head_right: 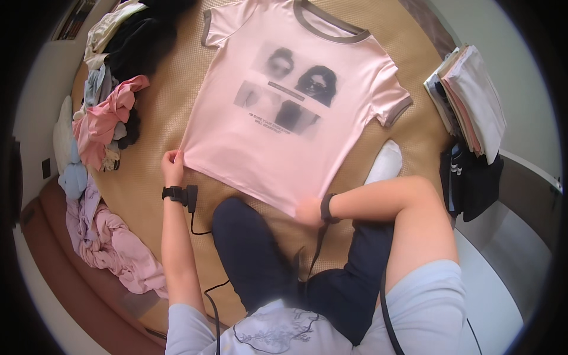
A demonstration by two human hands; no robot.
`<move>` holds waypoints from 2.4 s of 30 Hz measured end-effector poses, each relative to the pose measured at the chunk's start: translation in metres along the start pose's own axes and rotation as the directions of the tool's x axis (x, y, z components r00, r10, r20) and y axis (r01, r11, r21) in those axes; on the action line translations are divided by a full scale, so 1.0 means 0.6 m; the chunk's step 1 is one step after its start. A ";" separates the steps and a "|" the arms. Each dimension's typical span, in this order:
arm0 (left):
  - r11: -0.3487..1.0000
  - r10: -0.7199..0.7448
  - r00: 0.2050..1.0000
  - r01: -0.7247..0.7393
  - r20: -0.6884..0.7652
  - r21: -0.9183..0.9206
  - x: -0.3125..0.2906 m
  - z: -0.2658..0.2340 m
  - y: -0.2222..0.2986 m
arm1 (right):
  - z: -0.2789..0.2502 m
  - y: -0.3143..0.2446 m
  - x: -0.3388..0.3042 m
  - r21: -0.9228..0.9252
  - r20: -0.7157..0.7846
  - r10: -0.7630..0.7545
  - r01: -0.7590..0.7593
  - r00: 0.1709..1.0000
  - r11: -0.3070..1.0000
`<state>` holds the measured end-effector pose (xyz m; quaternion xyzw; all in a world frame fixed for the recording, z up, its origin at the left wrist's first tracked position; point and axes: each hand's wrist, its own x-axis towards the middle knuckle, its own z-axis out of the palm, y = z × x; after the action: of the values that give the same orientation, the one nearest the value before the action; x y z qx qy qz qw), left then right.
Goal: The person folds shirts by hand on a bed, smoothing the fabric and placing them into a stack.
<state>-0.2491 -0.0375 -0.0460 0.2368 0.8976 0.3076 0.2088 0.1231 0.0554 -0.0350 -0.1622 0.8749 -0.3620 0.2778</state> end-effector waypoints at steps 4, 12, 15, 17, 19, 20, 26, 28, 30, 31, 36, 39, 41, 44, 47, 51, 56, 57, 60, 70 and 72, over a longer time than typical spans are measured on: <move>0.998 -0.027 1.000 0.026 0.015 0.051 -0.011 -0.001 0.021 | -0.014 0.012 0.003 0.067 0.133 0.039 -0.048 0.990 0.997; 0.878 0.405 0.854 -0.463 0.328 0.123 -0.137 0.046 0.168 | -0.178 0.182 -0.187 0.741 -0.322 0.906 -0.522 0.275 0.422; 0.774 0.585 0.572 -0.606 0.576 -0.185 -0.218 0.103 0.229 | -0.151 0.306 -0.337 0.792 -0.457 0.864 -0.539 -0.210 0.288; 0.728 0.620 0.424 -0.624 0.661 -0.283 -0.264 0.137 0.235 | -0.121 0.336 -0.367 0.835 -0.468 0.816 -0.472 -0.338 0.284; 0.710 0.629 0.376 -0.635 0.681 -0.305 -0.303 0.164 0.223 | -0.120 0.312 -0.371 0.837 -0.418 0.757 -0.536 -0.502 0.107; 0.679 0.590 0.299 -0.686 0.750 -0.261 -0.321 0.178 0.211 | -0.105 0.319 -0.377 0.838 -0.418 0.758 -0.535 -0.501 0.109; 0.515 0.620 0.218 -0.838 0.753 -0.181 -0.350 0.202 0.169 | -0.080 0.331 -0.396 0.872 -0.433 0.800 -0.420 -0.416 0.253; 0.473 0.630 0.206 -0.867 0.749 -0.160 -0.351 0.215 0.165 | -0.091 0.328 -0.399 0.920 -0.298 0.877 -0.358 -0.378 0.158; 0.502 0.492 0.268 -0.864 0.828 -0.018 -0.352 0.226 0.171 | -0.110 0.310 -0.398 0.952 -0.194 0.926 -0.290 -0.323 0.098; 0.503 0.493 0.270 -0.864 0.827 -0.017 -0.352 0.224 0.176 | -0.119 0.301 -0.397 0.974 -0.085 0.963 -0.227 -0.257 0.025; 0.350 0.494 0.216 -0.936 0.842 0.036 -0.369 0.214 0.196 | -0.124 0.308 -0.406 0.981 -0.122 0.946 -0.180 -0.300 0.070; 0.300 0.379 0.182 -0.952 0.907 0.066 -0.373 0.213 0.207 | -0.138 0.311 -0.406 0.993 -0.116 0.961 -0.006 -0.251 0.118; 0.257 0.441 0.174 -0.964 0.881 0.062 -0.386 0.225 0.190 | -0.151 0.311 -0.416 0.968 -0.124 0.972 0.192 -0.199 0.163; 0.274 0.472 0.150 -0.962 0.869 0.018 -0.388 0.225 0.177 | -0.191 0.287 -0.432 0.998 0.059 0.996 0.002 0.060 -0.059; 0.362 0.485 0.143 -0.931 0.863 -0.050 -0.383 0.218 0.176 | -0.197 0.285 -0.439 0.998 0.058 0.997 -0.029 0.045 -0.057; 0.539 0.534 0.201 -0.829 0.821 -0.147 -0.354 0.173 0.215 | -0.219 0.285 -0.442 1.000 0.015 0.996 -0.017 0.089 -0.013; 0.754 0.532 0.426 -0.632 0.732 -0.180 -0.312 0.087 0.258 | -0.284 0.265 -0.435 0.991 0.022 0.995 -0.136 0.100 -0.009; 0.802 0.505 0.498 -0.573 0.705 -0.170 -0.306 0.071 0.257 | -0.297 0.260 -0.427 0.996 0.018 0.994 -0.093 0.112 -0.007; 0.890 0.421 0.688 -0.439 0.591 -0.122 -0.289 0.030 0.236 | -0.334 0.265 -0.399 0.992 -0.126 0.981 0.004 0.149 0.127; 0.916 -0.038 0.966 0.135 0.254 -0.377 -0.188 0.002 0.117 | -0.468 0.319 -0.241 0.883 -0.376 0.853 0.417 0.361 0.213; 0.888 -0.109 0.950 0.225 0.293 -0.402 -0.164 0.008 0.093 | -0.473 0.330 -0.184 0.827 -0.427 0.852 0.511 0.302 0.234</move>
<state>-0.1511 -0.0505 0.0093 0.1446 0.7890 0.4447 0.3985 0.0233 0.3987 0.0281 0.4228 0.4404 -0.7680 -0.1935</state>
